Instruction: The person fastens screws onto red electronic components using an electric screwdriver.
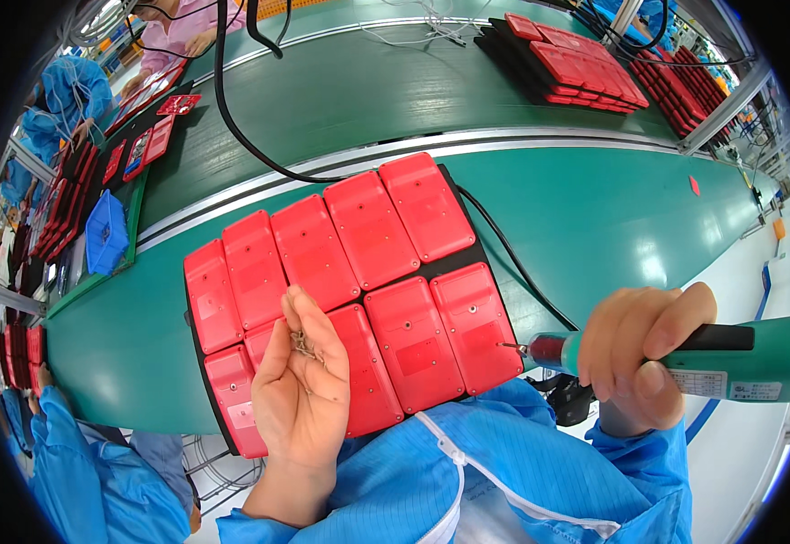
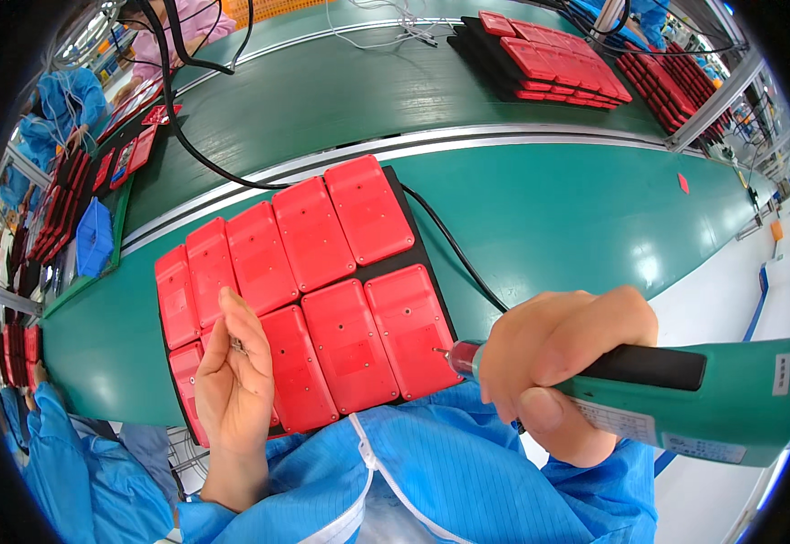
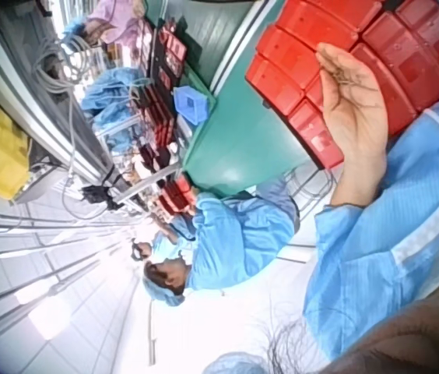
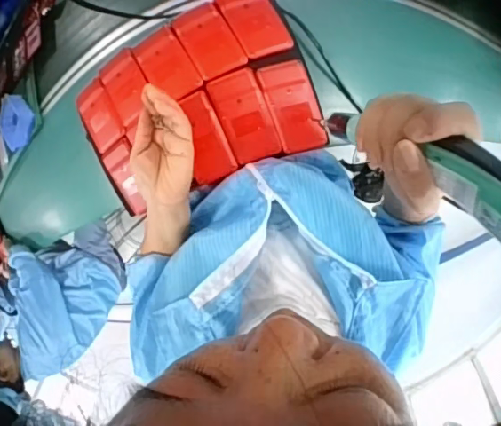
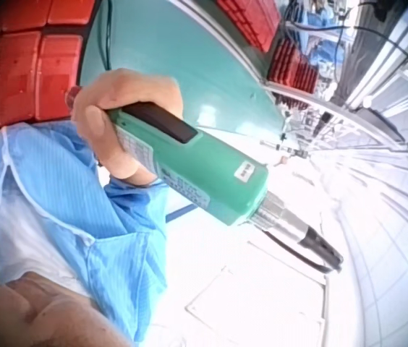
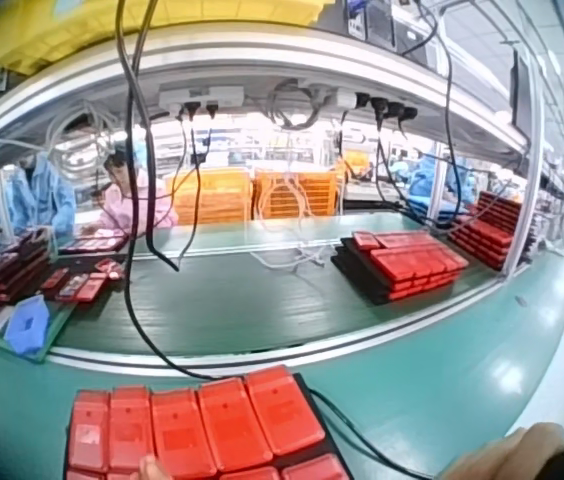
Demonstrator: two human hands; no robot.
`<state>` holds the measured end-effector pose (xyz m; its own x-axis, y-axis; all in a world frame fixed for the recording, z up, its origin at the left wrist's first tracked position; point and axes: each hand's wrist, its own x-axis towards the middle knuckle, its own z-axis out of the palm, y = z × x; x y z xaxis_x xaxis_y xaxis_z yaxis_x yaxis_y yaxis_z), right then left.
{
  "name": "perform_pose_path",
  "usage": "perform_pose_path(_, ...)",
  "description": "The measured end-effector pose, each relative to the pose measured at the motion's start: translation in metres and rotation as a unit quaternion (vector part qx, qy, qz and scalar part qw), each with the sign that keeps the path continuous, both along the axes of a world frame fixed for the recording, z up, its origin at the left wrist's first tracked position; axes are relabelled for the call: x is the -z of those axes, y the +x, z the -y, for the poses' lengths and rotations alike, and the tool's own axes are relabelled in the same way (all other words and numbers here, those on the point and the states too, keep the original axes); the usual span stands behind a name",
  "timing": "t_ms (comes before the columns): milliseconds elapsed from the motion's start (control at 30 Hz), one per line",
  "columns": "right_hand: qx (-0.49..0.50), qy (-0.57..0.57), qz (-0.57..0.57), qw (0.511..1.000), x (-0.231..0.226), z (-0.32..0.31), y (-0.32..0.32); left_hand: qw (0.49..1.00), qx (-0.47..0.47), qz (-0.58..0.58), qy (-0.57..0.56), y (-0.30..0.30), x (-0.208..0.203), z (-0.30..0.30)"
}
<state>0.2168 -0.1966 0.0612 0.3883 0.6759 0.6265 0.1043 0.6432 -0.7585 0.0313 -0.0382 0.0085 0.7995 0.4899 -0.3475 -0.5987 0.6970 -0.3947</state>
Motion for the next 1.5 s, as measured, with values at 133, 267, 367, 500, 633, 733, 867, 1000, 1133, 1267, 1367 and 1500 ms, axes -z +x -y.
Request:
perform_pose_path(133,-0.015,-0.007,0.028,0.999,0.001,-0.003,0.001,0.998,-0.014,0.053,-0.008,-0.001,0.008,-0.001)
perform_pose_path(267,-0.023,-0.008,0.039,0.999,0.0,-0.004,0.002,0.995,0.008,0.078,0.069,-0.002,0.013,-0.003)
perform_pose_path(367,-0.024,-0.005,0.038,0.999,0.001,-0.005,0.002,0.996,0.021,0.07,0.05,-0.001,0.014,-0.005)
perform_pose_path(500,-0.043,-0.006,0.063,0.997,0.003,-0.009,0.003,0.995,0.02,0.077,-0.066,-0.005,0.017,-0.008)
perform_pose_path(633,-0.049,-0.004,0.062,0.997,0.002,-0.01,0.003,0.994,-0.013,-0.093,0.062,0.007,0.006,0.002)
perform_pose_path(733,-0.045,-0.007,0.056,0.997,0.004,-0.012,0.001,0.991,-0.006,-0.109,0.073,0.008,0.005,0.004)
perform_pose_path(867,-0.052,-0.004,0.038,0.998,0.007,-0.015,0.001,0.999,0.016,-0.046,-0.013,0.008,0.002,-0.004)
perform_pose_path(1000,-0.056,-0.013,0.059,0.997,0.006,-0.013,0.0,0.992,0.07,0.071,-0.08,0.005,0.008,-0.013)
perform_pose_path(1133,-0.026,-0.013,0.101,0.994,0.009,-0.022,-0.001,0.994,0.015,0.098,-0.044,0.005,-0.001,-0.017)
perform_pose_path(1267,-0.005,-0.011,0.07,0.997,0.008,-0.021,-0.004,0.992,-0.055,0.0,0.118,0.007,-0.011,-0.015)
perform_pose_path(1367,-0.02,0.011,0.071,0.997,0.004,-0.013,-0.003,0.999,-0.015,0.011,0.037,-0.003,-0.014,-0.022)
perform_pose_path(1500,0.041,-0.016,-0.177,0.983,-0.004,-0.014,0.007,0.996,-0.015,0.01,0.086,-0.073,-0.01,-0.044)
